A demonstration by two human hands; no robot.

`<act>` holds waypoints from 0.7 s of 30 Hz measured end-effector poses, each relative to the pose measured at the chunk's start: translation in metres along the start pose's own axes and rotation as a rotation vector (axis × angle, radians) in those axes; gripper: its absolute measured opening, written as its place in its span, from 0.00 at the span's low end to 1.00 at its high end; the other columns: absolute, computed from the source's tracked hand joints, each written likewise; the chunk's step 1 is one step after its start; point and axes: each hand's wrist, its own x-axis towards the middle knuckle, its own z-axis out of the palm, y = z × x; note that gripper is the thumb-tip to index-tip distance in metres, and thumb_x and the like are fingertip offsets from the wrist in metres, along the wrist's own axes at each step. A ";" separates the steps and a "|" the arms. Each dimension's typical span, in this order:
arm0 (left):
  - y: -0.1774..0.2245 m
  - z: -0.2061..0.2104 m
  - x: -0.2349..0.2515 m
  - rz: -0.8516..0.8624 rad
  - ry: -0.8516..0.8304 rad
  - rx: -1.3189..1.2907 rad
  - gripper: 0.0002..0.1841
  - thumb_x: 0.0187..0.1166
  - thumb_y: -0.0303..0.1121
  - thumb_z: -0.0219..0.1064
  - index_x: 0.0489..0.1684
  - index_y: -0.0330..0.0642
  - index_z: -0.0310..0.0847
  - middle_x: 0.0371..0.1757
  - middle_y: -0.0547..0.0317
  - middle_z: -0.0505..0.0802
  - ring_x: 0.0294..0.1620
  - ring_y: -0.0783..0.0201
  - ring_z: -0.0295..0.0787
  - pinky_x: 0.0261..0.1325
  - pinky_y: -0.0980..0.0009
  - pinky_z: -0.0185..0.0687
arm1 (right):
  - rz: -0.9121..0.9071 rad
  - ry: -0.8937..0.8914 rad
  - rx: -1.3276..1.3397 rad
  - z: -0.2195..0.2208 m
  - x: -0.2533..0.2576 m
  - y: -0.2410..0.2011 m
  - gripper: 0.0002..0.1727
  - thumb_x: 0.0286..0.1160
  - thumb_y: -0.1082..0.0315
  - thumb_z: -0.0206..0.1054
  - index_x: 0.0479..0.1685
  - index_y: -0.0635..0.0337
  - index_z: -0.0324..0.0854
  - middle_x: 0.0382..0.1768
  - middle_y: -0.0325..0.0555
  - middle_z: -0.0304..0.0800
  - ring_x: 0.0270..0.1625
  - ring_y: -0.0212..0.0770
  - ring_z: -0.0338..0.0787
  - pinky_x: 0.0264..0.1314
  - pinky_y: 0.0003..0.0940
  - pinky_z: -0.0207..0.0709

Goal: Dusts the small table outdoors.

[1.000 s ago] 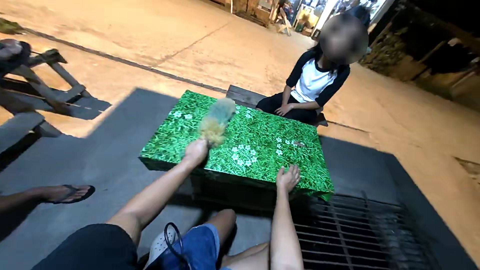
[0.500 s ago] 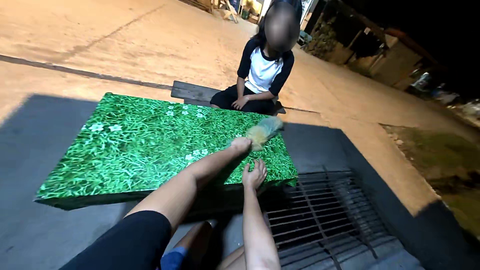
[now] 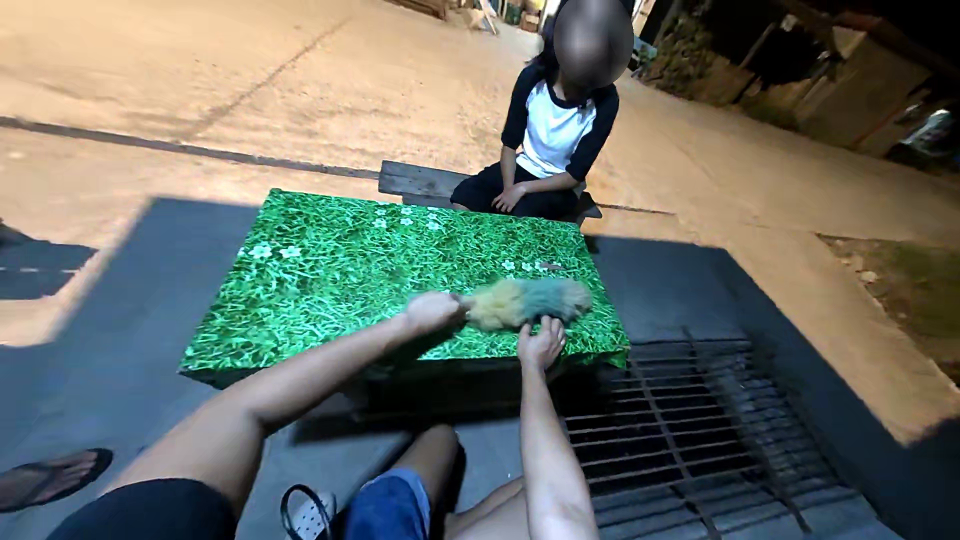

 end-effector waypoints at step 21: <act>0.117 0.007 0.001 -0.170 -0.110 -0.260 0.17 0.88 0.28 0.54 0.68 0.31 0.78 0.69 0.31 0.85 0.68 0.31 0.84 0.63 0.33 0.81 | 0.014 -0.472 -0.384 -0.020 -0.031 -0.030 0.33 0.88 0.65 0.55 0.92 0.63 0.59 0.95 0.61 0.46 0.98 0.65 0.35 0.93 0.70 0.17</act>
